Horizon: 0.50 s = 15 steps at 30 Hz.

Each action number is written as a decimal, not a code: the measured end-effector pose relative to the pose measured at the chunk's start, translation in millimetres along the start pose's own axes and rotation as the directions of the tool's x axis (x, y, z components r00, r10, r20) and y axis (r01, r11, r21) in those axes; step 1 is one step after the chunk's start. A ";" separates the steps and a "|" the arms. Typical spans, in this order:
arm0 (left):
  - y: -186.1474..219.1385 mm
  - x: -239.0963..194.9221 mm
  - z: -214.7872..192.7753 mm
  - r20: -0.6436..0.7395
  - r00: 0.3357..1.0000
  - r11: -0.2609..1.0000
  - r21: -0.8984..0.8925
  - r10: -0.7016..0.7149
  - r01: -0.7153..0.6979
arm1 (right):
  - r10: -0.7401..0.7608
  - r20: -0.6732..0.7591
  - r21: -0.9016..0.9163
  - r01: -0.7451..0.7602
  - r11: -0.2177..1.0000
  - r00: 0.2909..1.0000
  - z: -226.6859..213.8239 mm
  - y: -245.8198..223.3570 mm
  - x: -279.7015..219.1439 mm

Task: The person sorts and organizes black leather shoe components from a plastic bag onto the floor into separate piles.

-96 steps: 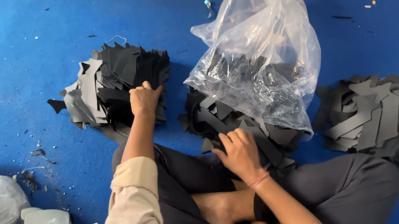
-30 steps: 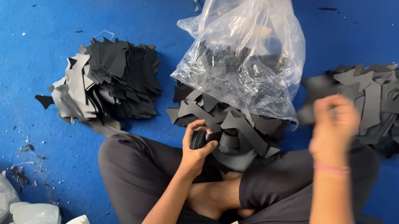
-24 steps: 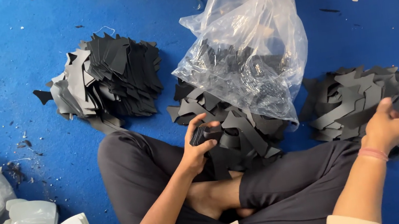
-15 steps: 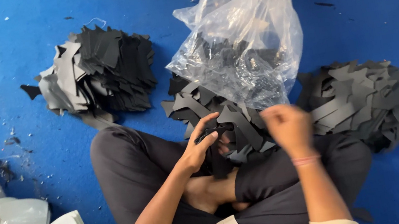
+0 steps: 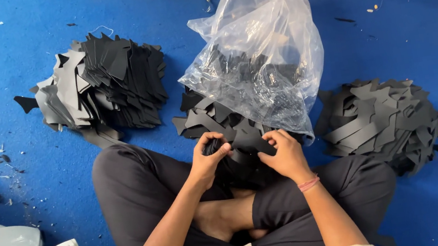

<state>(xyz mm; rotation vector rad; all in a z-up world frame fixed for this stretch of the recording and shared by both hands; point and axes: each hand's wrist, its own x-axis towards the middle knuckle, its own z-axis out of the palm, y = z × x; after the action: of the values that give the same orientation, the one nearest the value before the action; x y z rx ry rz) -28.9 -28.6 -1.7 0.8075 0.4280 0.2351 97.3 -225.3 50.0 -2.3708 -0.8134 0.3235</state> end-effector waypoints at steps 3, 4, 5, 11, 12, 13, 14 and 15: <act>-3.8 2.2 -0.2 -0.035 0.998 0.998 0.023 0.053 -0.052 | 0.008 -0.066 0.094 -0.002 0.996 0.998 -6.5 13.0 -1.0; -4.1 3.6 -0.8 -0.054 0.994 0.994 0.058 0.093 -0.090 | 0.019 -0.109 0.083 -0.010 0.996 0.994 -7.5 17.2 -1.6; -1.0 0.1 1.5 -0.055 0.994 0.994 0.057 0.093 -0.090 | 0.019 -0.107 0.083 -0.010 0.997 0.994 -18.4 12.7 -3.7; -2.6 2.3 -8.5 -0.168 0.986 0.999 0.034 0.000 0.006 | 0.299 -0.480 0.677 0.131 0.724 0.825 -98.1 71.3 -0.4; -8.5 3.5 -12.1 -0.195 0.981 1.000 0.029 0.007 -0.001 | 0.351 -0.523 0.704 0.161 0.691 0.776 -110.1 96.0 -5.0; -14.8 5.2 -15.2 -0.221 0.975 1.000 0.023 0.013 -0.008 | 0.402 -0.562 0.726 0.197 0.659 0.723 -122.8 121.2 -11.1; -12.5 4.2 -9.0 -0.200 0.980 1.000 0.025 -0.008 0.013 | 0.418 -0.574 0.719 0.190 0.668 0.704 -125.3 141.6 -19.1; -9.3 2.8 -3.5 -0.172 0.985 0.999 0.048 0.025 -0.017 | 0.452 -0.706 0.590 0.100 0.801 0.545 -127.5 160.7 -28.3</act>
<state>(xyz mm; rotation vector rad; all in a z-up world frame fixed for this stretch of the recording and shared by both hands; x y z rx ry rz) -27.7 -31.5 -11.5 0.8402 0.5898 0.3170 203.0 -403.3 52.3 -1.6834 0.0415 -0.4363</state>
